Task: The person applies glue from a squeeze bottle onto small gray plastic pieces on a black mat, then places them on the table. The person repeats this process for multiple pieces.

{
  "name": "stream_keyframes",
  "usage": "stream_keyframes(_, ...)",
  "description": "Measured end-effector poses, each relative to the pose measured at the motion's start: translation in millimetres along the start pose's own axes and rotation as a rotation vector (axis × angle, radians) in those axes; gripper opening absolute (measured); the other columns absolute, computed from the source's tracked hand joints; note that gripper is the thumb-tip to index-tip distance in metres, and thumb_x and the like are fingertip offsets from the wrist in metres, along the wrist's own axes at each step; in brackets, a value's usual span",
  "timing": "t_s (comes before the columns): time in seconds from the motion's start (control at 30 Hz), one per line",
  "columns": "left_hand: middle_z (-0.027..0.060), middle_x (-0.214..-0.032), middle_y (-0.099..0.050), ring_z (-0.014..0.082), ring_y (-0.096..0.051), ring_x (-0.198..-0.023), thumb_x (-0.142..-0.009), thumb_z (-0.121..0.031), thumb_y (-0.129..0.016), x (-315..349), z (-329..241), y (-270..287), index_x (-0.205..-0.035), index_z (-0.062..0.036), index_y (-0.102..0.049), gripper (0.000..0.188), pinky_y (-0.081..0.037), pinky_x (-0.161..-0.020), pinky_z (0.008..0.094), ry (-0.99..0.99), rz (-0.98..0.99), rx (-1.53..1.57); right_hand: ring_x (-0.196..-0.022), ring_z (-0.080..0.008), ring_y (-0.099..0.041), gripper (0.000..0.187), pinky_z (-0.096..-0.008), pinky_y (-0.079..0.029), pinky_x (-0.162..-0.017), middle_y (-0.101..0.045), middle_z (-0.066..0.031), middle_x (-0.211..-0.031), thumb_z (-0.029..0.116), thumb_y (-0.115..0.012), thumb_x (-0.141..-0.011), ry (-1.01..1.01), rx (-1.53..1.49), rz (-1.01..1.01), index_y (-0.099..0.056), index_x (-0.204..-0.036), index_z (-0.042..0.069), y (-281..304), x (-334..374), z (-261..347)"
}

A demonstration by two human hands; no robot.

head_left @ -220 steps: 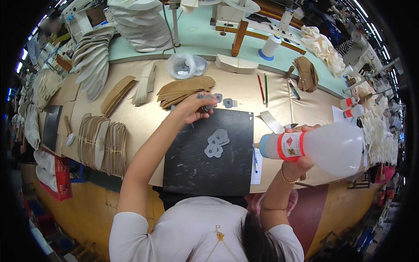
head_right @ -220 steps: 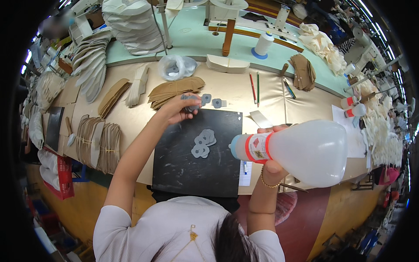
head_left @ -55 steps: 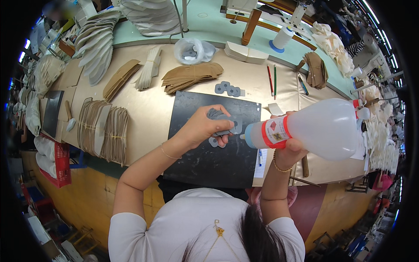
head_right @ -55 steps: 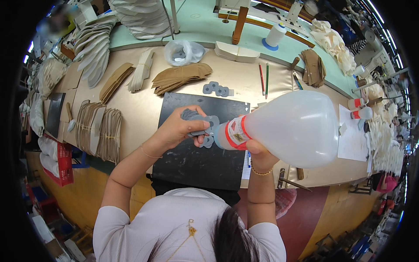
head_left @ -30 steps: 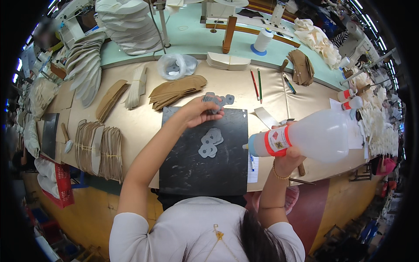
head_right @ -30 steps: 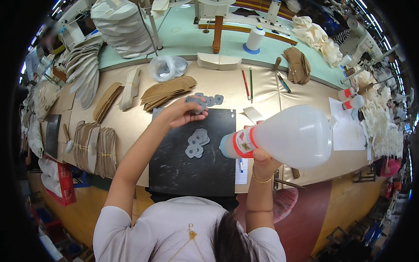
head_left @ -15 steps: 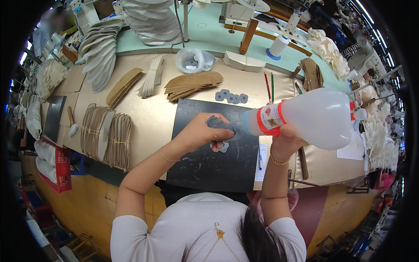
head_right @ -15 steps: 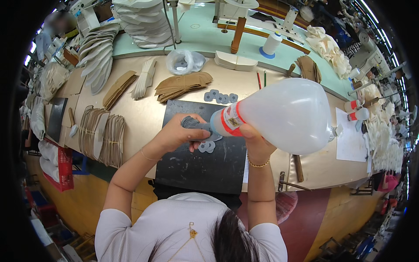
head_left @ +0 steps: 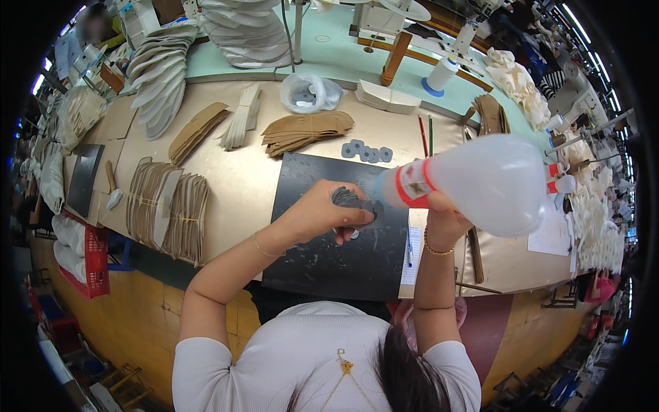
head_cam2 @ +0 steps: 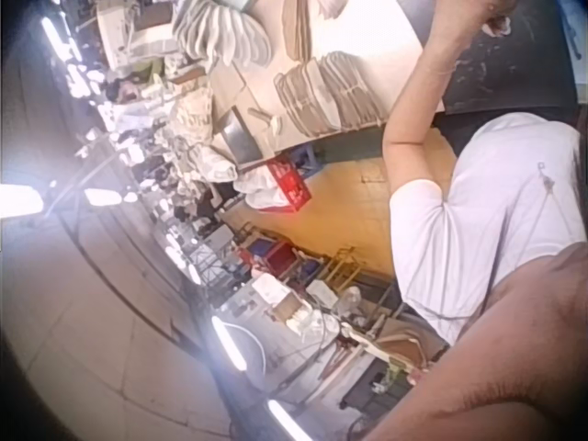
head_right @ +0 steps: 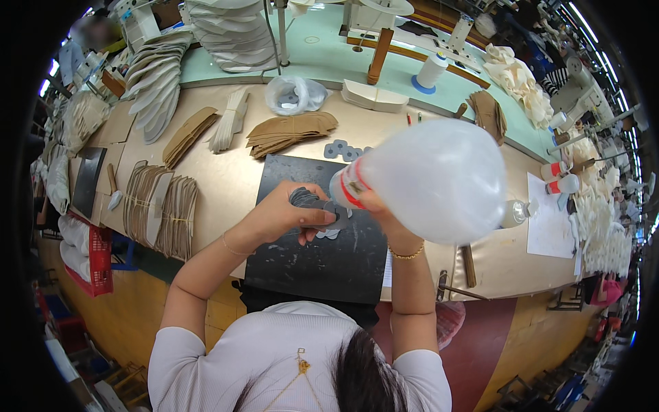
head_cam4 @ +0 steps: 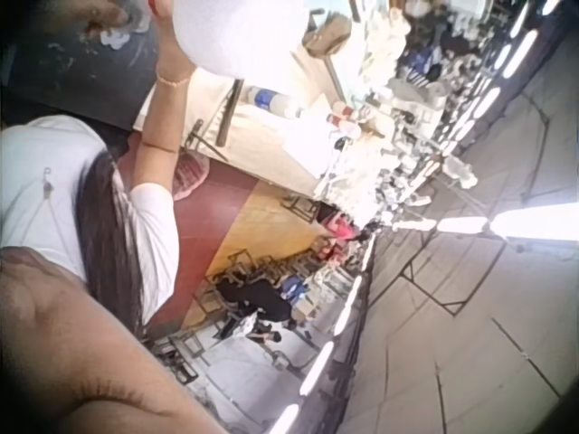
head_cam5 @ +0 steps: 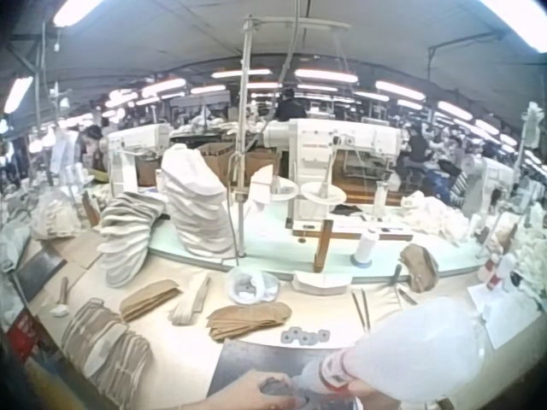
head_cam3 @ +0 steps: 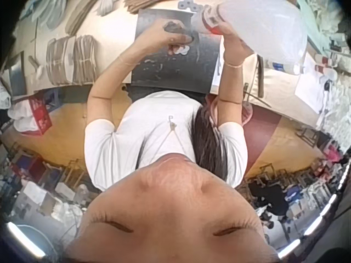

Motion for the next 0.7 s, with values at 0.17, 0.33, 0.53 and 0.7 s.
stream_keyframes(0.17,0.0081,-0.068,-0.058,0.0127,-0.056,-0.052,-0.08,-0.01,-0.066,-5.0,6.7,7.1,-0.086,0.0002,-0.055,0.016,-0.046,-0.042,0.0229,-0.034,0.007,0.199,-0.094,-0.0192,-0.058,0.075,-0.0332,-0.05,-0.082,-0.059,-0.007,-0.104,0.042,-0.083,-0.061,-0.131,0.013,-0.023,-0.05,-0.113,0.0,22.1,4.5,-1.8)
stream_keyframes(0.33,0.0091,-0.068,-0.058,0.0134,-0.057,-0.052,-0.081,-0.01,-0.065,-9.6,7.5,8.6,-0.088,0.0013,-0.054,0.017,-0.047,-0.042,0.0237,-0.051,-0.002,0.235,-0.087,-0.0295,-0.063,0.08,-0.0478,-0.059,-0.069,-0.059,-0.0184,-0.1,0.036,-0.079,-0.064,-0.058,-0.006,-0.033,-0.038,-0.123,0.001,29.6,15.0,-3.9)
stream_keyframes(0.53,0.0093,-0.068,-0.058,0.0133,-0.058,-0.051,-0.08,-0.009,-0.065,-10.5,4.3,4.7,-0.085,0.0007,-0.053,0.016,-0.047,-0.042,0.0231,-0.05,-0.014,0.255,-0.086,-0.0278,-0.063,0.081,-0.0473,-0.06,-0.069,-0.059,-0.0178,-0.099,0.038,-0.079,-0.064,-0.106,0.005,0.028,-0.038,-0.123,0.001,21.3,12.1,-1.7)
stream_keyframes(0.7,0.01,-0.068,-0.059,0.0131,-0.058,-0.051,-0.08,-0.009,-0.065,-12.7,6.3,2.5,-0.084,0.001,-0.053,0.016,-0.047,-0.042,0.0227,-0.037,-0.012,0.305,-0.082,-0.0278,-0.064,0.081,-0.0449,-0.06,-0.067,-0.059,-0.018,-0.1,0.041,-0.079,-0.065,-0.13,0.026,-0.015,-0.039,-0.12,-0.002,24.3,16.2,-2.0)
Point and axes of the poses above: each hand's wrist, its own x-axis away from the middle knuckle, its own y-axis out of the back of the hand, z = x × y, the point moved 5 cm from there along -x, towards the middle knuckle
